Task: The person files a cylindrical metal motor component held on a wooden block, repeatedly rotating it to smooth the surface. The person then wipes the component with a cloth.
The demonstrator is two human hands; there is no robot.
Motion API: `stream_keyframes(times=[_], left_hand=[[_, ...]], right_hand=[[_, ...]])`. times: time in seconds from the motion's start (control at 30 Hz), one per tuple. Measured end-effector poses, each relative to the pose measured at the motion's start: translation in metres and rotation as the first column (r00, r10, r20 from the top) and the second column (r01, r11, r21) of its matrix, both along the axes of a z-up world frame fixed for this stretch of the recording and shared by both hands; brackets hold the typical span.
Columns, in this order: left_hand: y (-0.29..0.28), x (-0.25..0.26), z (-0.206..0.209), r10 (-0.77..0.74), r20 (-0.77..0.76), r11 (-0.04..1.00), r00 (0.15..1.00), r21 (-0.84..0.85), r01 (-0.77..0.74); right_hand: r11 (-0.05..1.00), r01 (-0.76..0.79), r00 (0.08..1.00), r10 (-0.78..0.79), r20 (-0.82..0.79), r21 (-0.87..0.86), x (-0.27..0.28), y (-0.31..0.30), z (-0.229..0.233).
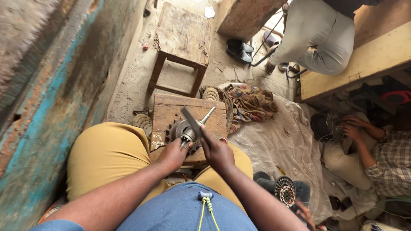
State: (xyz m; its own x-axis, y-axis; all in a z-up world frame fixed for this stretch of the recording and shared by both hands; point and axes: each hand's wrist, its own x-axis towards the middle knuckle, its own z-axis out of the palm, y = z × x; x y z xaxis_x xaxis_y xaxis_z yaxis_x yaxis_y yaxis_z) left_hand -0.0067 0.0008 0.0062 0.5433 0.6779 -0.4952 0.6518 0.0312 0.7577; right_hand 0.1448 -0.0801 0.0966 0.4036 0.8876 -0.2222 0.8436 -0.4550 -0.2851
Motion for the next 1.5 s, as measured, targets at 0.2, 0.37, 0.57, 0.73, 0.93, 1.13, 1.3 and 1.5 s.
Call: stream_keyframes(times=[0.2, 0.37, 0.57, 0.73, 0.93, 1.13, 1.3, 1.5], left_hand=[[-0.002, -0.003, 0.009, -0.023, -0.009, 0.999, 1.000, -0.036, 0.022], [-0.001, -0.001, 0.023, -0.050, -0.084, 0.995, 0.995, -0.094, 0.042], [-0.003, -0.002, 0.012, -0.008, -0.021, 0.999, 1.000, 0.042, 0.009], [0.002, 0.001, 0.011, 0.010, 0.009, 1.000, 1.000, 0.014, -0.010], [0.004, 0.003, 0.000, 0.039, 0.052, 0.992, 0.998, -0.124, -0.033], [0.001, 0.008, -0.033, 0.058, 0.212, 0.997, 0.975, -0.068, -0.044], [0.000, 0.004, -0.040, 0.062, 0.181, 0.987, 0.982, -0.160, -0.033], [0.005, 0.006, -0.033, 0.105, 0.141, 0.900, 0.984, -0.434, -0.034]], right_hand=[[0.989, -0.042, 0.999, 0.047, -0.027, 0.140, -0.002, -0.023, -0.004], [0.985, 0.038, 0.997, -0.025, -0.077, 0.168, 0.005, -0.007, -0.006], [0.991, -0.036, 0.999, 0.033, 0.023, 0.126, -0.001, -0.023, -0.009], [0.975, 0.024, 0.999, -0.013, -0.050, 0.223, 0.017, 0.005, -0.014], [0.987, -0.034, 0.994, 0.049, -0.093, 0.159, -0.005, -0.026, -0.001], [0.992, 0.054, 0.996, -0.046, -0.072, 0.114, 0.011, 0.003, -0.007], [0.990, 0.053, 0.994, -0.039, -0.103, 0.134, 0.001, 0.002, -0.004], [0.998, 0.027, 0.996, -0.021, -0.086, 0.065, -0.006, -0.036, 0.006]])
